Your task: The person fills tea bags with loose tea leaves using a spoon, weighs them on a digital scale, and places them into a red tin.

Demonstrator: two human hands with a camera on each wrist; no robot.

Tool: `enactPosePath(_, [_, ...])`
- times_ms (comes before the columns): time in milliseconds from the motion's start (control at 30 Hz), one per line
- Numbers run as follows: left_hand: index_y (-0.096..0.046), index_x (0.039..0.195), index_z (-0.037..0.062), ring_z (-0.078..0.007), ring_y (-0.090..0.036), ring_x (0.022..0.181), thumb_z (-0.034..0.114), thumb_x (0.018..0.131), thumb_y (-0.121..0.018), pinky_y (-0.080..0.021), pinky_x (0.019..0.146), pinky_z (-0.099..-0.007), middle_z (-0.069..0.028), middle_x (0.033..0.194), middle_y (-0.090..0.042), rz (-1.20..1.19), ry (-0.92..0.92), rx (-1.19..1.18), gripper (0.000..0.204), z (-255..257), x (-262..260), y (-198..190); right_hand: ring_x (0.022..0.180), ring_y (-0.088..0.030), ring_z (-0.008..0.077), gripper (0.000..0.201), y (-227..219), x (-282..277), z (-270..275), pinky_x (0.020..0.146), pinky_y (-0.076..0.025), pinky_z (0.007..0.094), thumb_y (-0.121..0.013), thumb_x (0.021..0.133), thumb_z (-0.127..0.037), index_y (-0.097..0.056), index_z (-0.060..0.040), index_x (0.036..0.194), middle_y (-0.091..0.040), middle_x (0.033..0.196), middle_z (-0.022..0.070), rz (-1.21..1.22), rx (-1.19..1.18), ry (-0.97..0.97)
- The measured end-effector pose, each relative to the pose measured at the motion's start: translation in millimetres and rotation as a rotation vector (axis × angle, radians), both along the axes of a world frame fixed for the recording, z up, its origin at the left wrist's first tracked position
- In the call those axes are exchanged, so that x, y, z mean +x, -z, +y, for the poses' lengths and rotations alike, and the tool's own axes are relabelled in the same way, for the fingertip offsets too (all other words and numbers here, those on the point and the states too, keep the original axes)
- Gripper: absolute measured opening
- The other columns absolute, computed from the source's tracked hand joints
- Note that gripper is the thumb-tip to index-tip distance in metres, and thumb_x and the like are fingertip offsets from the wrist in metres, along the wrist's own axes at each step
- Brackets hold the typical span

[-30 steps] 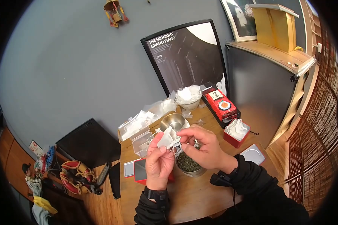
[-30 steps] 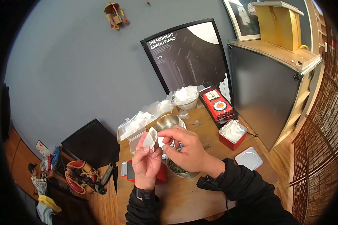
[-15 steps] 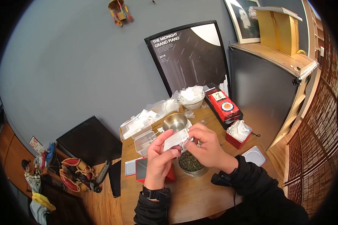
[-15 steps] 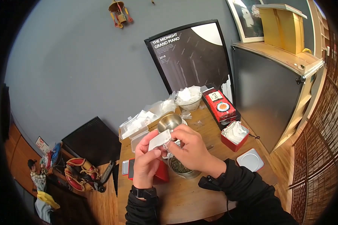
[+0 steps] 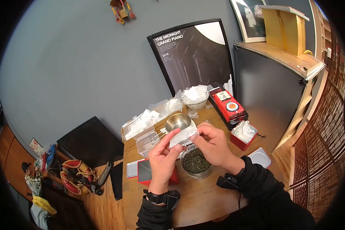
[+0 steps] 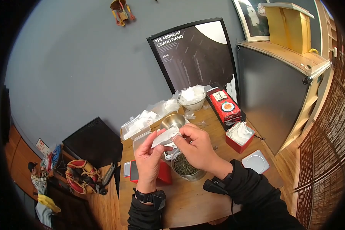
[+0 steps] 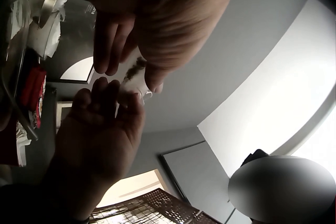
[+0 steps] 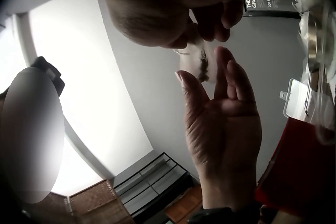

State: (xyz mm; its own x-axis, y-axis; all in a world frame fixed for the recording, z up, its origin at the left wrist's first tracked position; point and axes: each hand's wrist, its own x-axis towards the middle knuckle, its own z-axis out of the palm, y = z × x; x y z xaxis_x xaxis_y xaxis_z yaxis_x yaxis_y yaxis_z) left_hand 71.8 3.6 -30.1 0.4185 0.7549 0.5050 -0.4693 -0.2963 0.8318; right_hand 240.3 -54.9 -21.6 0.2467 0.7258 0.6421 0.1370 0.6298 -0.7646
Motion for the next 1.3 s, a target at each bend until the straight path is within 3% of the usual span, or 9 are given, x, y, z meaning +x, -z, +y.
enactPosePath(67, [-0.06, 0.133, 0.0021, -0.0317, -0.063, 0.116, 0.011, 0.093, -0.071, -0.062, 0.083, -0.0419, -0.0234, 0.139, -0.055, -0.003, -0.068, 0.14, 0.043, 3, 2, 0, 0.074, -0.053, 0.0056, 0.011, -1, 0, -1, 0.062, -0.044, 0.0231, -0.064, 0.094, -0.008, -0.065, 0.0024, 0.093, -0.057, 0.089, 0.0018, 0.015, -0.021, -0.007])
enactPosePath(300, [-0.067, 0.122, 0.0028, -0.0292, -0.06, 0.122, 0.006, 0.094, -0.068, -0.062, 0.087, -0.0403, -0.0215, 0.141, -0.053, -0.07, -0.034, 0.141, 0.029, 1, 4, -3, 0.073, -0.051, 0.0018, 0.014, 0, -3, -2, 0.062, -0.042, 0.0216, -0.063, 0.097, -0.011, -0.065, 0.0021, 0.092, -0.058, 0.086, -0.0019, 0.131, -0.115, -0.094])
enactPosePath(667, [-0.068, 0.111, -0.0036, -0.0217, -0.069, 0.099, 0.011, 0.097, -0.064, -0.063, 0.078, -0.0346, -0.02, 0.119, -0.067, -0.007, -0.22, 0.016, 0.021, 1, -1, -10, 0.077, -0.06, 0.0055, 0.017, 6, 0, 6, 0.071, -0.049, 0.0226, -0.061, 0.099, -0.014, -0.068, 0.0014, 0.098, -0.067, 0.085, 0.0012, 0.162, -0.246, -0.192])
enactPosePath(733, [-0.069, 0.11, -0.0043, -0.021, -0.069, 0.098, 0.012, 0.097, -0.065, -0.063, 0.079, -0.0346, -0.0188, 0.119, -0.067, 0.011, -0.236, 0.012, 0.021, 3, -2, -9, 0.068, -0.051, 0.0019, 0.021, 8, -1, 9, 0.06, -0.042, 0.0207, -0.062, 0.1, -0.02, -0.067, -0.0004, 0.094, -0.06, 0.075, -0.0038, 0.191, -0.224, -0.21])
enactPosePath(1033, [-0.071, 0.106, -0.0053, -0.0111, -0.064, 0.093, 0.004, 0.094, -0.068, -0.055, 0.081, -0.0251, -0.0144, 0.118, -0.069, 0.078, -0.279, -0.02, 0.016, -1, -10, -21, 0.065, -0.055, 0.0038, 0.023, -1, 4, 4, 0.059, -0.046, 0.0217, -0.062, 0.099, -0.021, -0.067, -0.0006, 0.092, -0.06, 0.072, -0.0018, 0.275, -0.252, -0.196])
enactPosePath(1133, [-0.072, 0.104, -0.0047, -0.0104, -0.064, 0.093, 0.003, 0.093, -0.068, -0.054, 0.079, -0.0245, -0.0136, 0.117, -0.069, 0.134, -0.29, 0.034, 0.014, -7, -15, -30, 0.066, -0.058, 0.005, 0.018, -4, 10, 4, 0.06, -0.048, 0.0218, -0.06, 0.099, -0.015, -0.067, -0.0004, 0.093, -0.063, 0.074, 0.0004, 0.263, -0.274, -0.141])
enactPosePath(1200, [-0.074, 0.101, -0.0037, -0.0112, -0.065, 0.092, 0.002, 0.092, -0.067, -0.054, 0.077, -0.0263, -0.0121, 0.113, -0.07, 0.371, -0.356, 0.125, 0.012, -14, -16, -36, 0.065, -0.057, 0.0048, 0.018, -4, 10, 4, 0.06, -0.048, 0.0216, -0.06, 0.099, -0.015, -0.067, -0.0003, 0.093, -0.063, 0.074, 0.0001, 0.269, -0.258, -0.137])
enactPosePath(1233, [-0.075, 0.096, -0.003, -0.0176, -0.069, 0.085, 0.0, 0.089, -0.067, -0.055, 0.074, -0.0305, -0.0135, 0.104, -0.072, 0.466, -0.456, 0.392, 0.01, -13, -13, -34, 0.065, -0.057, 0.0045, 0.018, -3, 10, 4, 0.06, -0.047, 0.0214, -0.061, 0.098, -0.016, -0.067, -0.0003, 0.092, -0.063, 0.073, -0.0002, 0.27, -0.237, -0.136])
enactPosePath(1300, [-0.074, 0.095, -0.0032, -0.0221, -0.07, 0.082, -0.001, 0.087, -0.068, -0.055, 0.073, -0.0321, -0.0148, 0.1, -0.072, 0.587, -0.445, 0.497, 0.01, -18, -8, -29, 0.065, -0.057, 0.0044, 0.018, -1, 10, 5, 0.06, -0.047, 0.0213, -0.061, 0.098, -0.016, -0.067, -0.0002, 0.092, -0.063, 0.073, -0.0003, 0.252, -0.243, -0.129])
